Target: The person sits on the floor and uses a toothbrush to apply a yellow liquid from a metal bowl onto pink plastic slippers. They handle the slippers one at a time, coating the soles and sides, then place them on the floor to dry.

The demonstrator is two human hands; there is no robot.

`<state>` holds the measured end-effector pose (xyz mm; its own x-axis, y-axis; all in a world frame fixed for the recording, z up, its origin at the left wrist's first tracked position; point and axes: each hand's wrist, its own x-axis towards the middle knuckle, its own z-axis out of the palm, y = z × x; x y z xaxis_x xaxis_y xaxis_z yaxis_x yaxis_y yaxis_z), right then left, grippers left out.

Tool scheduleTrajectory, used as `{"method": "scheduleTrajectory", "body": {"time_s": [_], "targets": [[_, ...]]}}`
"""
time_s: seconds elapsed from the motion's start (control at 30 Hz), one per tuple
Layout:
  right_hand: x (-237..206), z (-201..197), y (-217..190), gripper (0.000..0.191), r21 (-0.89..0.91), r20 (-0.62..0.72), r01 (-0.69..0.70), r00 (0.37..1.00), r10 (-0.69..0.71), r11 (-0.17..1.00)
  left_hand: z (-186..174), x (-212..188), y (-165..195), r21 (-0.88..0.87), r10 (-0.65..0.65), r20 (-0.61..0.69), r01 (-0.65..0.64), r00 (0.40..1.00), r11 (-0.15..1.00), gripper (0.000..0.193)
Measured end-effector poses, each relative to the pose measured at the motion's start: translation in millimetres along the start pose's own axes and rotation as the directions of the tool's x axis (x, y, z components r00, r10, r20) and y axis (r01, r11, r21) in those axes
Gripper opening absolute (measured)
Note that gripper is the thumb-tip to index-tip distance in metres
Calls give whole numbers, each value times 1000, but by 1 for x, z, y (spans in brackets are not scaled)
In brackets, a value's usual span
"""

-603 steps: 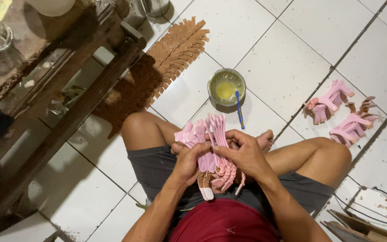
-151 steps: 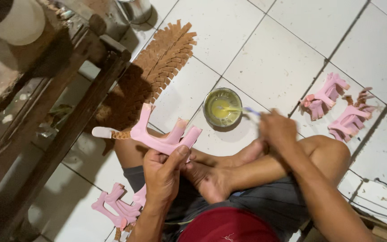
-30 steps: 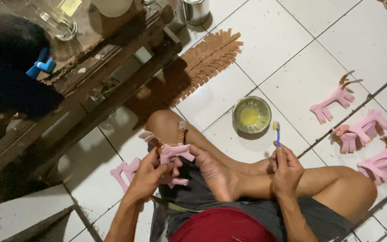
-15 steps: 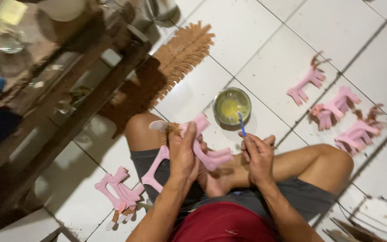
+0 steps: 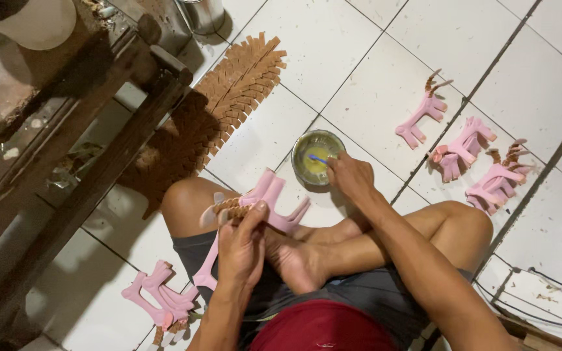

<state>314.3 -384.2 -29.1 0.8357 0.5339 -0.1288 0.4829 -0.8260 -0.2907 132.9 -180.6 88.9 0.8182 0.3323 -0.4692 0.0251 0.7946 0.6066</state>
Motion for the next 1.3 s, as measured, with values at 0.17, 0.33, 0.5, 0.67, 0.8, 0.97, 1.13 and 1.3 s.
{"method": "scheduleTrajectory", "body": {"time_s": [0.17,0.33,0.5,0.67,0.8,0.97,1.13,1.3], "targets": [[-33,-11,32,21,-126,-76,-53,996,44,991,0,-2,15,-53,28,21,-27,999,998,60],[-87,-87,77,22,-177,-127,-275,958,256,945,2,0,15,48,50,86,-54,995,997,56],[-136,-136,34,24,497,-449,-226,759,472,838,13,-1,4,114,-16,56,9,998,993,43],[-138,-126,-43,27,803,-358,83,859,366,590,33,-7,-5,51,-59,225,48,973,998,49],[-125,-106,-65,34,985,-7,-26,981,195,169,33,-10,-7,110,-92,185,72,978,991,35],[-128,-81,-57,28,988,72,-98,978,196,124,23,-5,-2,-23,41,83,-39,996,999,20],[-138,-57,-57,12,998,59,-47,944,325,-47,32,-7,5,-68,39,76,-34,996,997,37],[-137,-64,-56,11,999,42,-33,935,352,-32,43,-8,9,26,44,27,-45,999,999,48]]}}
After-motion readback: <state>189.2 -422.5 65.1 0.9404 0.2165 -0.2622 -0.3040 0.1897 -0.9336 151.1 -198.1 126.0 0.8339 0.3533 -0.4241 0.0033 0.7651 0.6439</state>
